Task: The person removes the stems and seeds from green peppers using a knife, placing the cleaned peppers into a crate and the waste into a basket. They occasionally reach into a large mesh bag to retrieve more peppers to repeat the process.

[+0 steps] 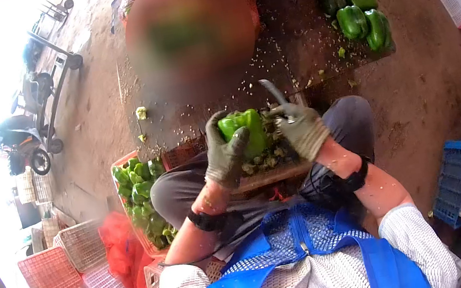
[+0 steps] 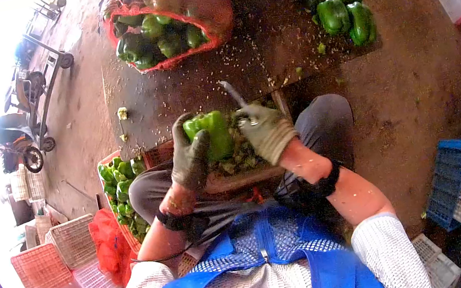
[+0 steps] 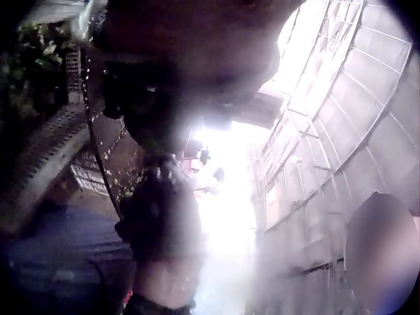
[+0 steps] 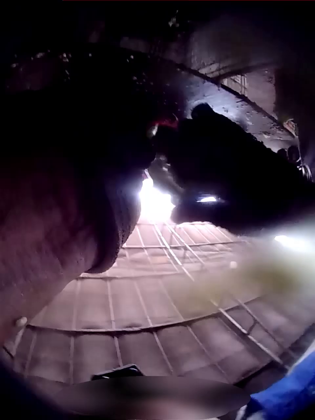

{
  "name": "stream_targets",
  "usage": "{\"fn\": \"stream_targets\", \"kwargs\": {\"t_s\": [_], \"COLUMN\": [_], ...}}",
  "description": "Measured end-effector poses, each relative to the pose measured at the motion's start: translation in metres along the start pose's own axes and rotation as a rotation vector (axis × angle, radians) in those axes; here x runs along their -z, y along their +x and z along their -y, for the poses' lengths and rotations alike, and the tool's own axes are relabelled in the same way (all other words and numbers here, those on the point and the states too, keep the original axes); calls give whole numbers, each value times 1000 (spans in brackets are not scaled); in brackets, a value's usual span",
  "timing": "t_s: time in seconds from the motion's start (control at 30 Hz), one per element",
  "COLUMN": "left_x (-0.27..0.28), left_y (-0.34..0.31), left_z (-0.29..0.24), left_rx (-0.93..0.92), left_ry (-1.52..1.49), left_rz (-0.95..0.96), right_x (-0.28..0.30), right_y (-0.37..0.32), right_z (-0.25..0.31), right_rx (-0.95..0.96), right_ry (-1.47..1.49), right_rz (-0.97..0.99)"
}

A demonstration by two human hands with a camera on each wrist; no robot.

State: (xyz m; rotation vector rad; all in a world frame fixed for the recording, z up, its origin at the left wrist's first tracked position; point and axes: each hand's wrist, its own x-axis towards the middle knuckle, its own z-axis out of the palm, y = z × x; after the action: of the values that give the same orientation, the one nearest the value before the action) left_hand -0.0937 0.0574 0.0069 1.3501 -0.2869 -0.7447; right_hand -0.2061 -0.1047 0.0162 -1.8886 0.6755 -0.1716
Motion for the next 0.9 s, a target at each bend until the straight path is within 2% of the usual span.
{"fn": "stream_targets", "kwargs": {"t_s": [0.03,0.07,0.1,0.17,0.2,0.3,0.33,0.4,0.47,0.57,0.7,0.83,0.9], "left_x": [0,-1,-1,2,6,8,12,20,33,43,59,53,38], "left_y": [-9,-21,-27,-33,-37,-50,-51,-52,-44,-46,-39,-35,-41], "left_z": [2,-1,-5,-12,-14,-24,-26,-41,-39,-43,-28,-37,-49], "left_rx": [-84,60,82,111,148,170,112,46,-4,103,191,281,285], "left_ry": [-9,-235,-344,-562,-600,-695,-712,-423,-148,17,-9,-173,-211], "left_rz": [37,50,71,112,147,97,114,20,-89,-99,-39,185,178], "right_x": [-21,-28,-28,-35,-38,-46,-47,-47,-60,-71,-76,-74,-71], "right_y": [0,-2,-3,-6,-8,-14,-18,-24,-19,-24,-24,-16,-11], "right_z": [-2,-3,18,32,37,51,58,72,55,50,44,42,40], "right_rx": [230,171,111,176,210,300,311,334,322,321,352,371,353], "right_ry": [201,55,-92,15,68,-29,-79,-181,-247,-337,-454,-540,-585], "right_rz": [-62,-92,-122,-115,-108,-156,-147,-131,-49,25,101,137,171]}}
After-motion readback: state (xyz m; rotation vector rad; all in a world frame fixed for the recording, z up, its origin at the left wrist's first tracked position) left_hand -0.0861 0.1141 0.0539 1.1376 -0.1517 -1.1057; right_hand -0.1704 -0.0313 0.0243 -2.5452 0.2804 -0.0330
